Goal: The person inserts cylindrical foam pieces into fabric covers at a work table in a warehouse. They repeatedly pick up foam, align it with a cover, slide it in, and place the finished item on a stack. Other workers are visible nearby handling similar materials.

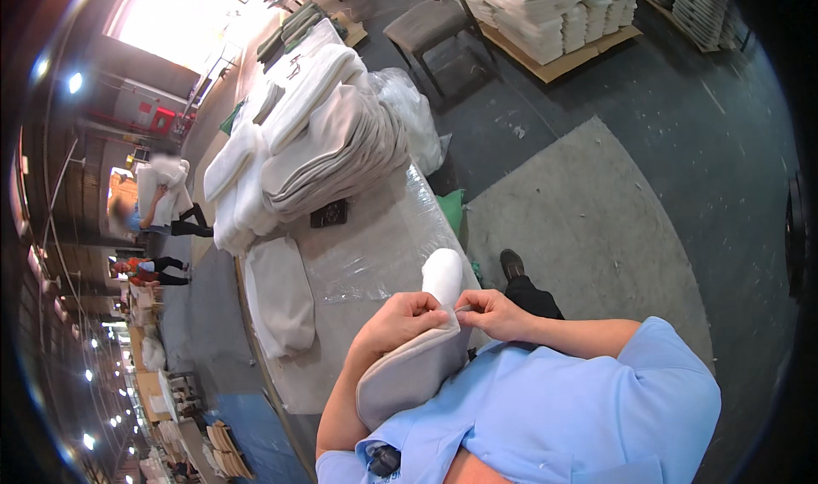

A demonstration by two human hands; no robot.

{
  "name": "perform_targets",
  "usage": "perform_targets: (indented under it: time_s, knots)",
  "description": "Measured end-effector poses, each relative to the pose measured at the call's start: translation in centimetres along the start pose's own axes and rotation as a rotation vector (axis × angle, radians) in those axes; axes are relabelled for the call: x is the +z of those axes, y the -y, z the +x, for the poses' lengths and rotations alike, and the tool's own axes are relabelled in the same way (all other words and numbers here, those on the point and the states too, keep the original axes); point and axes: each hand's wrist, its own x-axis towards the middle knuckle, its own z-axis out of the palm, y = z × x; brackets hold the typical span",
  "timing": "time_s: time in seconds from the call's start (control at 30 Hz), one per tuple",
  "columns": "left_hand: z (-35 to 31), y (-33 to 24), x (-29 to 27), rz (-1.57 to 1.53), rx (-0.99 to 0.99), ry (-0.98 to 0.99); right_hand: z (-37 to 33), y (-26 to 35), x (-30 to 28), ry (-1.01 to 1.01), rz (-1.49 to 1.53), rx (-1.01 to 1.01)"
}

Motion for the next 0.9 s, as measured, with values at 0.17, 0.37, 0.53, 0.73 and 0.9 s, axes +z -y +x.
perform_targets:
  time_s: [0.17,0.37,0.53,0.73,0.9]
  knots:
    - [0.6,-1.8,-0.1,0.161,-0.147,0.079,0.1,0.2,0.4,-0.051,-0.062,-0.045]
    - [0.7,-0.5,0.1,0.236,0.145,-0.110,0.6,-0.4,-0.1,0.024,0.104,-0.051]
    - [0.7,-0.3,-0.3,0.406,0.238,-0.090,0.9,-0.2,-0.3,0.137,0.279,0.181]
    - [0.7,-0.2,-0.7,0.493,0.267,-0.084,1.2,0.3,-0.4,0.084,0.004,0.086]
    - [1.1,-1.1,-1.1,0.423,0.039,0.054,0.7,0.8,-0.1,-0.039,-0.286,0.039]
